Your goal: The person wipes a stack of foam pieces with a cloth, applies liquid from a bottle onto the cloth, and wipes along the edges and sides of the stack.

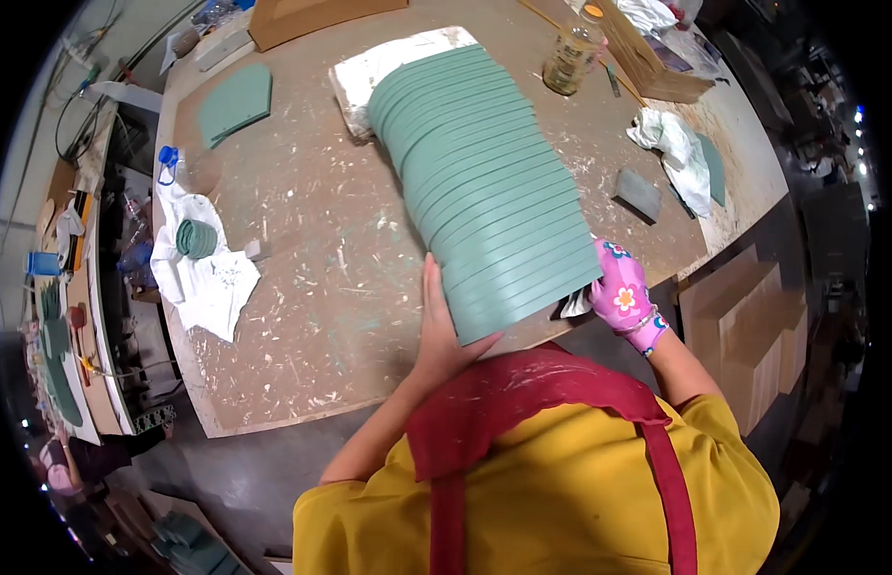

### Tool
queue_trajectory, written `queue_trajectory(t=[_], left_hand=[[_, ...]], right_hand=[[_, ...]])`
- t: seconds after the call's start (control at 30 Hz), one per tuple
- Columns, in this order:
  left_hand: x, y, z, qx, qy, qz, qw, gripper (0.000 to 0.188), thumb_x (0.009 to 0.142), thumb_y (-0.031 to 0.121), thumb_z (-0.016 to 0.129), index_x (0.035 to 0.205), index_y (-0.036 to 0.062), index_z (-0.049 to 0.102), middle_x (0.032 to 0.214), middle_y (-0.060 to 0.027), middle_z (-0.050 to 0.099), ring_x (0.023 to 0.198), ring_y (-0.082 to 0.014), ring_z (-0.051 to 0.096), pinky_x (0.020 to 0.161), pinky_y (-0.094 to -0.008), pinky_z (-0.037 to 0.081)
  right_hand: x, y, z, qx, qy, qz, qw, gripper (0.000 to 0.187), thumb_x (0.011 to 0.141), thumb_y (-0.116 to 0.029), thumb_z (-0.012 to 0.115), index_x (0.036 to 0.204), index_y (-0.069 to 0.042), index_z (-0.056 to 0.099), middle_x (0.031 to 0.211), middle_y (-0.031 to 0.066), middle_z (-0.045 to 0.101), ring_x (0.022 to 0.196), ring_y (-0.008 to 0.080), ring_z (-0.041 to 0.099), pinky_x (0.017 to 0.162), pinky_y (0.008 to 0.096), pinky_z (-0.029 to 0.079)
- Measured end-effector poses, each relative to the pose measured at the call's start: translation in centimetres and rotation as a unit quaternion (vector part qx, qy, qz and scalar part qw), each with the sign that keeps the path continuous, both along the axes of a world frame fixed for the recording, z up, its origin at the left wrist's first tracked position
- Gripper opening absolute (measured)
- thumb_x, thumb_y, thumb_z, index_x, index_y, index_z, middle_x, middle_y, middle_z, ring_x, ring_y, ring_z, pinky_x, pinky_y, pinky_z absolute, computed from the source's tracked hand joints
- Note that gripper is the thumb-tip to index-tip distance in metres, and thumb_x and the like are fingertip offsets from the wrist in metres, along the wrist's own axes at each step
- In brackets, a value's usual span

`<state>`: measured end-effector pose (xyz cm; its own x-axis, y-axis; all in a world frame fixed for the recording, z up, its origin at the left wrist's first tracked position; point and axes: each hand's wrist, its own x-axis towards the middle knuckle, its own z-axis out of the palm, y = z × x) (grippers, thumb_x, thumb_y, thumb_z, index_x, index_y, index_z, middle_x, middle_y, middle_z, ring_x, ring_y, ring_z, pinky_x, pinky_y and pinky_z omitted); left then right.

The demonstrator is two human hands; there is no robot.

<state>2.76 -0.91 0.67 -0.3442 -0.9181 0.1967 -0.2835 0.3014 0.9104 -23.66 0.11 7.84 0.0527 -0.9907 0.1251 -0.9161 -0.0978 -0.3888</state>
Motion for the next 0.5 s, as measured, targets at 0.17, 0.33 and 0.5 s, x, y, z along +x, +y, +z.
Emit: queue_trajectory(t=[0.17,0.33,0.5], left_hand=[[-0.2,0.2,0.7,0.035,0.012,0.017,0.999,0.115,0.062,0.02,0.084,0.145,-0.0044,0.008,0.15,-0.0279,0.013,0.139,-0.0425,0.02,0.112,-0.0446,0.024],[-0.7,0.5,0.1,0.038,0.042,0.056,0.997,0.116,0.06,0.018,0.085,0.146,-0.0019,0.009,0.151,-0.0247,0.015,0.139,-0.0404,0.021,0.112,-0.0435,0.025],[-1.2,0.6,0.1,0.047,0.049,0.084,0.994,0.114,0.061,0.018,0.085,0.146,-0.002,0.01,0.151,-0.0238,0.016,0.139,-0.0388,0.021,0.112,-0.042,0.025]], right_hand=[[-4.4,-2.5,2.4,0.063,-0.021,-0.033,0.997,0.036,0.082,-0.013,0.057,0.117,-0.004,0.058,0.1,0.0224,0.063,0.089,0.0393,0.061,0.077,0.0435,0.05],[-9.0,-9.6,5.7,-0.084,-0.065,-0.047,0.993,0.04,0.09,-0.027,0.056,0.12,-0.001,0.056,0.105,0.0238,0.063,0.098,0.0376,0.061,0.086,0.0385,0.048],[-10.0,-15.9,5.7,-0.097,0.215,0.047,0.971,0.056,0.09,-0.04,0.055,0.134,-0.008,0.045,0.135,0.0225,0.045,0.123,0.0396,0.045,0.102,0.0446,0.038]])
